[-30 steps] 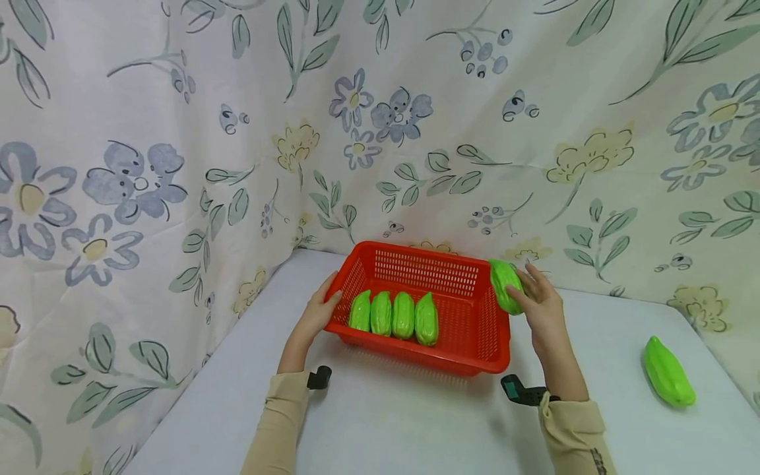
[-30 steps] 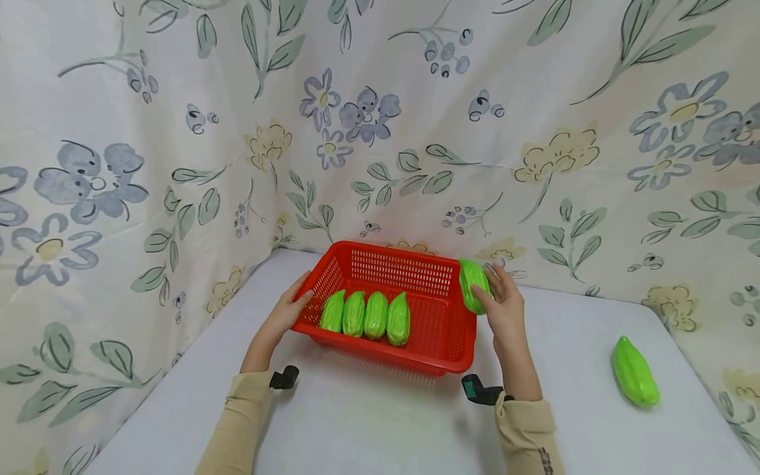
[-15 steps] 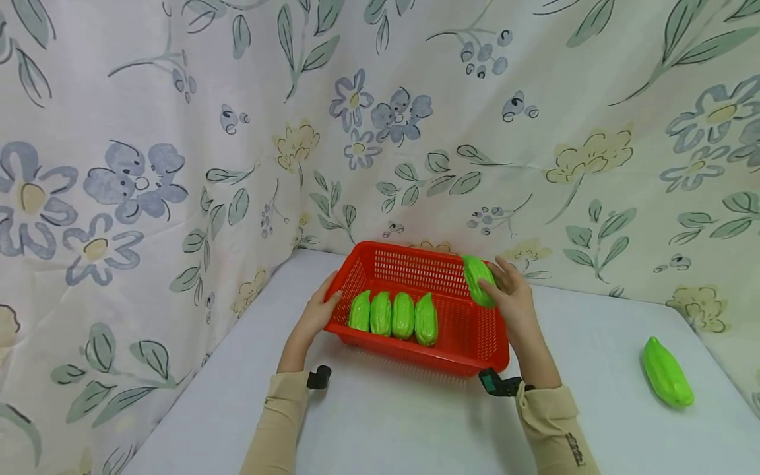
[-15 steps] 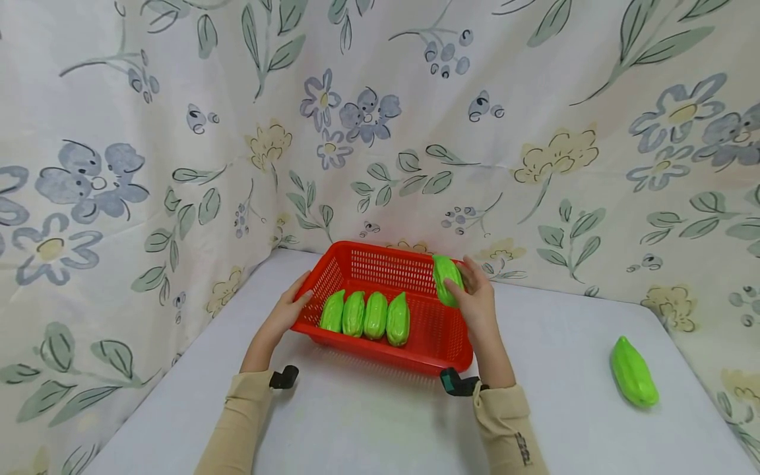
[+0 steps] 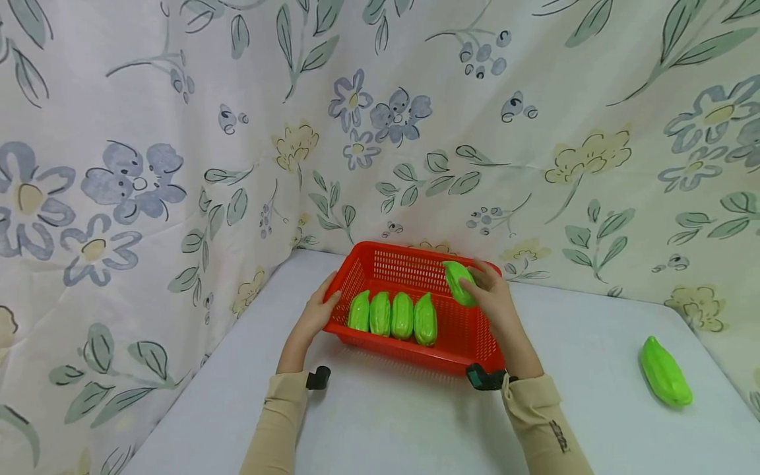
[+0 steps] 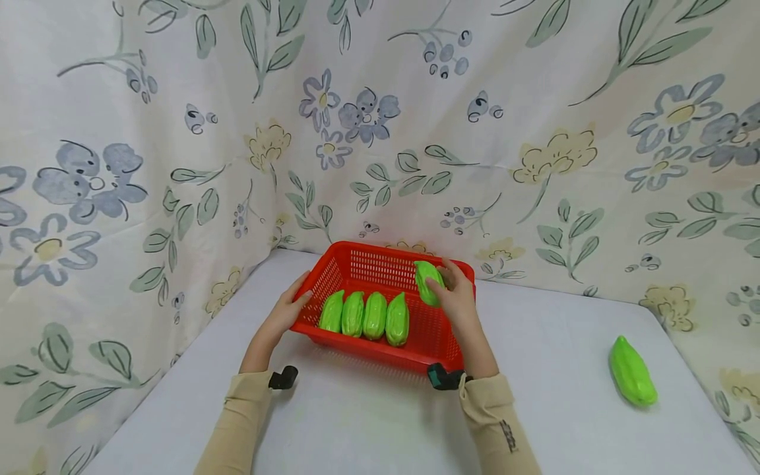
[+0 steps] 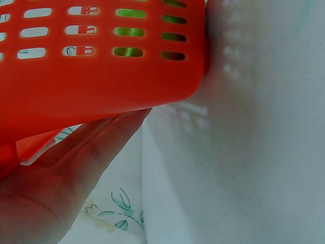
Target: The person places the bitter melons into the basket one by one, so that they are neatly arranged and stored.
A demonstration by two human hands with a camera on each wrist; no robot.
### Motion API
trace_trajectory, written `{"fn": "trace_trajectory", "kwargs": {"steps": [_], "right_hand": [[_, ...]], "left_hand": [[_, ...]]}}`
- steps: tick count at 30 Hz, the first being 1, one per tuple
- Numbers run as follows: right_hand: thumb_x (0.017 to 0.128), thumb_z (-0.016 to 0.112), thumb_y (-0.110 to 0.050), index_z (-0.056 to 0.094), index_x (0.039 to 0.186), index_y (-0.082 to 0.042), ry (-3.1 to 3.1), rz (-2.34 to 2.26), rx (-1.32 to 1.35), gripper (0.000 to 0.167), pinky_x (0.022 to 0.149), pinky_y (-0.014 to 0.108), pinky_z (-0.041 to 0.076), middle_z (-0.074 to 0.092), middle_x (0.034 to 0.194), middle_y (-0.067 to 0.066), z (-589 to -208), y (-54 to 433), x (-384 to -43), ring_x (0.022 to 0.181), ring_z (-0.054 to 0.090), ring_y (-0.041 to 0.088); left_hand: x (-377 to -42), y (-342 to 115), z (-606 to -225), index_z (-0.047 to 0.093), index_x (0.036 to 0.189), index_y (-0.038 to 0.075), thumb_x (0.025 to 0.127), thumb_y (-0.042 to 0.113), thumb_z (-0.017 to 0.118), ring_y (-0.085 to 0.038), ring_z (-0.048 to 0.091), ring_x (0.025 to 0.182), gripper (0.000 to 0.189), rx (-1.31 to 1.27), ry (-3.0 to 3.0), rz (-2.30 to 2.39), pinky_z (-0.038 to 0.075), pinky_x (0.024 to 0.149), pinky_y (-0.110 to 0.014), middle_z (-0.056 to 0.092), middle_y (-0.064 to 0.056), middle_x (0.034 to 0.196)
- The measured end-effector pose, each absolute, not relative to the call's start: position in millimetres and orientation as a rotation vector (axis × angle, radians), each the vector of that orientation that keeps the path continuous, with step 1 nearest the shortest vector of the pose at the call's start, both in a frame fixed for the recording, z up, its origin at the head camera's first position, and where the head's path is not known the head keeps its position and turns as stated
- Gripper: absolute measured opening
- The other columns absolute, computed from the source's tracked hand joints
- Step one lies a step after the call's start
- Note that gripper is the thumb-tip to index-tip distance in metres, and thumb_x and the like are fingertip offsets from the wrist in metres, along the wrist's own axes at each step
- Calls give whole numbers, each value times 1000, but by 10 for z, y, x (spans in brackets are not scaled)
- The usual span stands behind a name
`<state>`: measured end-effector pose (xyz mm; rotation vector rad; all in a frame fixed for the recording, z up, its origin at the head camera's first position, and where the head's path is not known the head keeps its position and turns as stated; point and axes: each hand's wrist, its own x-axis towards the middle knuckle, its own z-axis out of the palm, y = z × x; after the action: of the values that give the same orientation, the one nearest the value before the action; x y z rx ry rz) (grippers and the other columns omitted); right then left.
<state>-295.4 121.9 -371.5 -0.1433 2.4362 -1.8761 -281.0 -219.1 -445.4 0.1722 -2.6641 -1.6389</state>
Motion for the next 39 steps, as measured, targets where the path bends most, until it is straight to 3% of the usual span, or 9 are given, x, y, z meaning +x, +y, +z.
{"fn": "trace_trajectory", "kwargs": {"steps": [8,22,26,29,33,39], "right_hand": [[100,54,-19,24,155,-6,2442,-1760,-202,64,114,52,32,34,155,24,-3694,1193,-3032,143,33,39],[100,52,-21,25,152,3,2458,-1370,-301,63,108,54,39,37,149,33,-3645,1125,-3237,136,39,45],[100,52,-22,28,150,5,2464,-1275,-310,62,104,47,44,39,148,32,-3659,1117,-3283,132,46,42],[99,53,-22,30,149,6,2449,-1241,-316,61,92,37,48,41,146,30,-3697,1128,-3313,116,56,33],[99,54,-23,32,147,7,2436,-1206,-306,61,81,27,48,41,145,29,-3764,1137,-3364,97,57,18],[98,54,-23,33,146,9,2433,-1177,-293,61,87,33,52,39,147,29,-3848,1123,-3420,104,57,23]], "left_hand": [[-2812,-2200,-4462,21,157,26,104,30,42,-30,52,111,57,178,-2661,-1647,47,91,-42,39,-17,152],[-2798,-2197,-4455,21,157,27,104,30,42,-31,51,116,57,178,-2657,-1647,46,95,-46,39,-18,152],[-2799,-2195,-4458,21,156,27,104,30,42,-31,51,117,57,179,-2663,-1634,46,95,-46,39,-18,152],[-2801,-2195,-4461,21,157,26,104,31,42,-31,51,116,57,178,-2668,-1626,47,93,-45,39,-18,152],[-2800,-2194,-4463,20,157,27,104,31,41,-31,51,116,57,185,-2672,-1633,47,93,-44,38,-18,153],[-2799,-2194,-4458,20,157,27,104,31,41,-31,51,115,57,193,-2664,-1646,47,92,-43,39,-17,152]]}}
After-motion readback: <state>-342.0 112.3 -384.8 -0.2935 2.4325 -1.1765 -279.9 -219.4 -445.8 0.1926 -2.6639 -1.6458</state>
